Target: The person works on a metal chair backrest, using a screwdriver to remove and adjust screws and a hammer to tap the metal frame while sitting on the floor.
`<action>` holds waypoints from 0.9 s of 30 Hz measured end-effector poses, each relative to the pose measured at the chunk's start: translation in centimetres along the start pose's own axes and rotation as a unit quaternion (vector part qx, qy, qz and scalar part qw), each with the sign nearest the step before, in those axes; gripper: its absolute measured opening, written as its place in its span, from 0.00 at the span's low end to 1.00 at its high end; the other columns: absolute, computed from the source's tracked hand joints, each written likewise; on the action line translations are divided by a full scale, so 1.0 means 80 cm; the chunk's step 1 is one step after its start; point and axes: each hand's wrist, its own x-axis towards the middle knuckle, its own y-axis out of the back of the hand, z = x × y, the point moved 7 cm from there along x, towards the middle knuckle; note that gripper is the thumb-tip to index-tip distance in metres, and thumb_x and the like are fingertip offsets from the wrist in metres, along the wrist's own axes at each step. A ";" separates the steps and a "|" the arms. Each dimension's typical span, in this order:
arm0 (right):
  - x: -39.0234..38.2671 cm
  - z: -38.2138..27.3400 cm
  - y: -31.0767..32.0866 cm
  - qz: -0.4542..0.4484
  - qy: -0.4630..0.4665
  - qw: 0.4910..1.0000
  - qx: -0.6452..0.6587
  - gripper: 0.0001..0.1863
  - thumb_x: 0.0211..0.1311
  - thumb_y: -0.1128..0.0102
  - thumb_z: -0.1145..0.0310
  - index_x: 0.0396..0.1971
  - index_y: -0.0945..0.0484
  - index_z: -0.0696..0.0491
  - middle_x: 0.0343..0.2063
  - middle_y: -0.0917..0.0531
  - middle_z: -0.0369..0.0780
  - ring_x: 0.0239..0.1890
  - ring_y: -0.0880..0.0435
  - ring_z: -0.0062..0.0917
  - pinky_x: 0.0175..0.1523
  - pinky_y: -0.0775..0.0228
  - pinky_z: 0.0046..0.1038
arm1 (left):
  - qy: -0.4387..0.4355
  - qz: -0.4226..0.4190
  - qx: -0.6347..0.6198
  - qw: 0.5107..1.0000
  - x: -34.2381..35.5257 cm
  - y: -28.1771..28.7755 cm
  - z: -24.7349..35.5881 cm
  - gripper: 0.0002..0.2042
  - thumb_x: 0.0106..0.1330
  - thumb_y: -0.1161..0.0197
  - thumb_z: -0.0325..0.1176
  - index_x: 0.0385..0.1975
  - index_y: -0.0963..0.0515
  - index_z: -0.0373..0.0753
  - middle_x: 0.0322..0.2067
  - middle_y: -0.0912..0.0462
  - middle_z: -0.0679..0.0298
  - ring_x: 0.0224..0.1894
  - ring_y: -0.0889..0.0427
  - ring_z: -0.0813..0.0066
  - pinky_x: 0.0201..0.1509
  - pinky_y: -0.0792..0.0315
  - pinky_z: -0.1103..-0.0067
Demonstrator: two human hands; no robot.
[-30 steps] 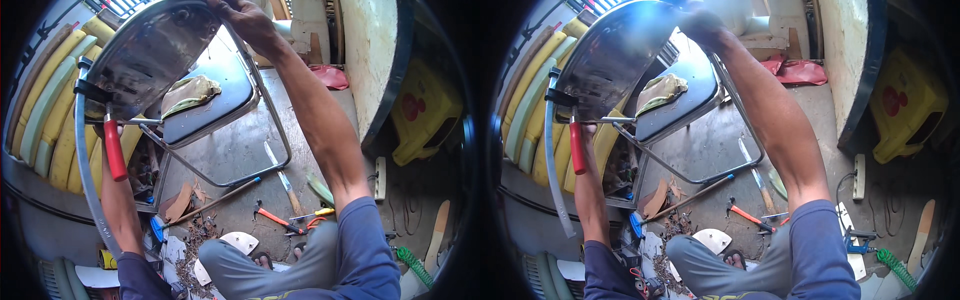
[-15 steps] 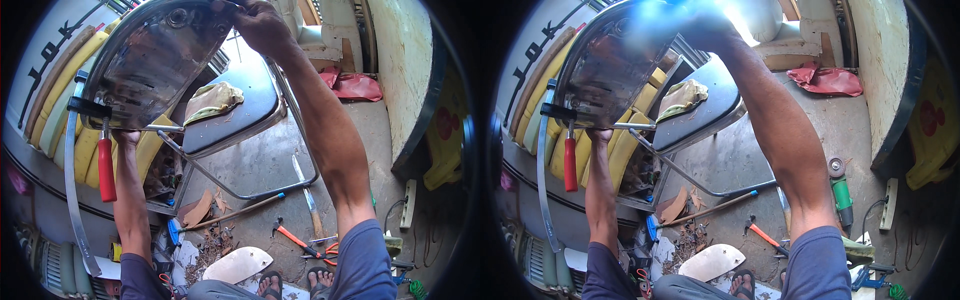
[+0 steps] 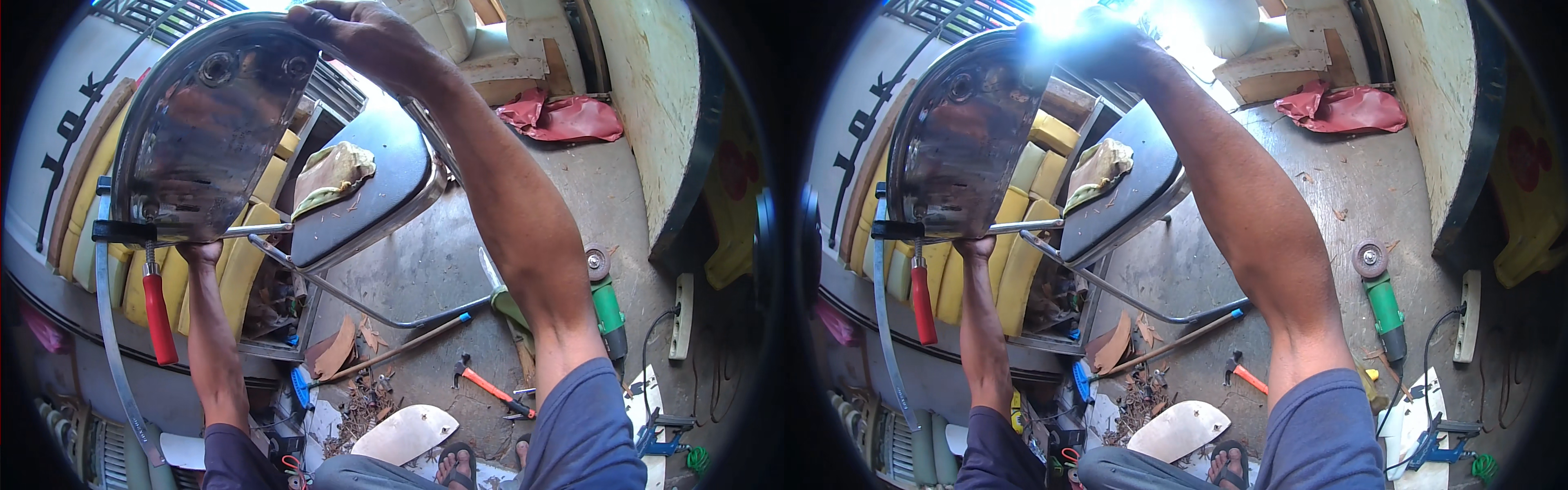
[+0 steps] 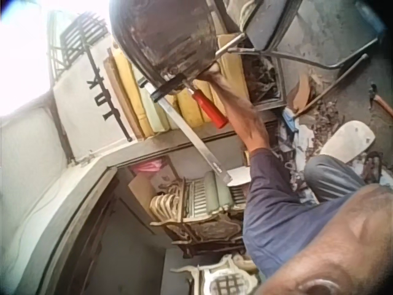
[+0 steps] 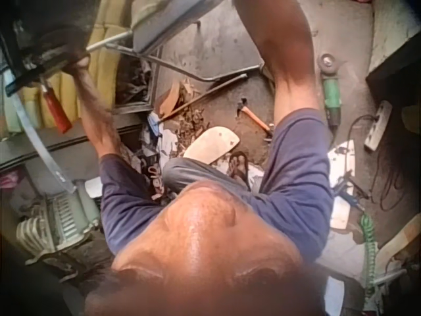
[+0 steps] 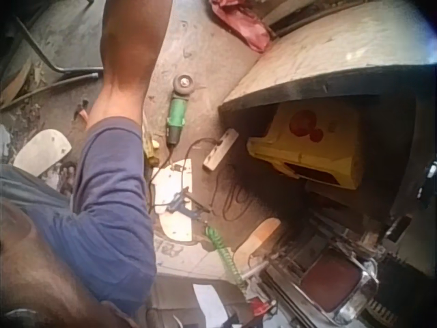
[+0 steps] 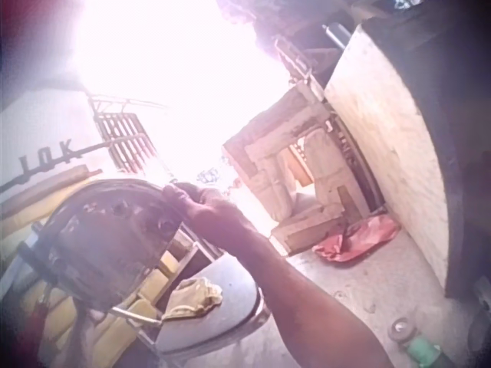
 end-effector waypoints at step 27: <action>0.024 0.024 0.004 -0.046 -0.016 0.998 0.027 0.25 0.74 0.54 0.48 0.53 0.18 0.51 0.41 0.16 0.36 0.37 0.21 0.19 0.39 0.29 0.25 | -0.149 -0.201 0.313 0.916 0.004 -0.003 0.223 0.24 0.74 0.48 0.40 0.68 0.36 0.44 0.66 0.31 0.59 0.67 0.31 0.66 0.68 0.31 0.71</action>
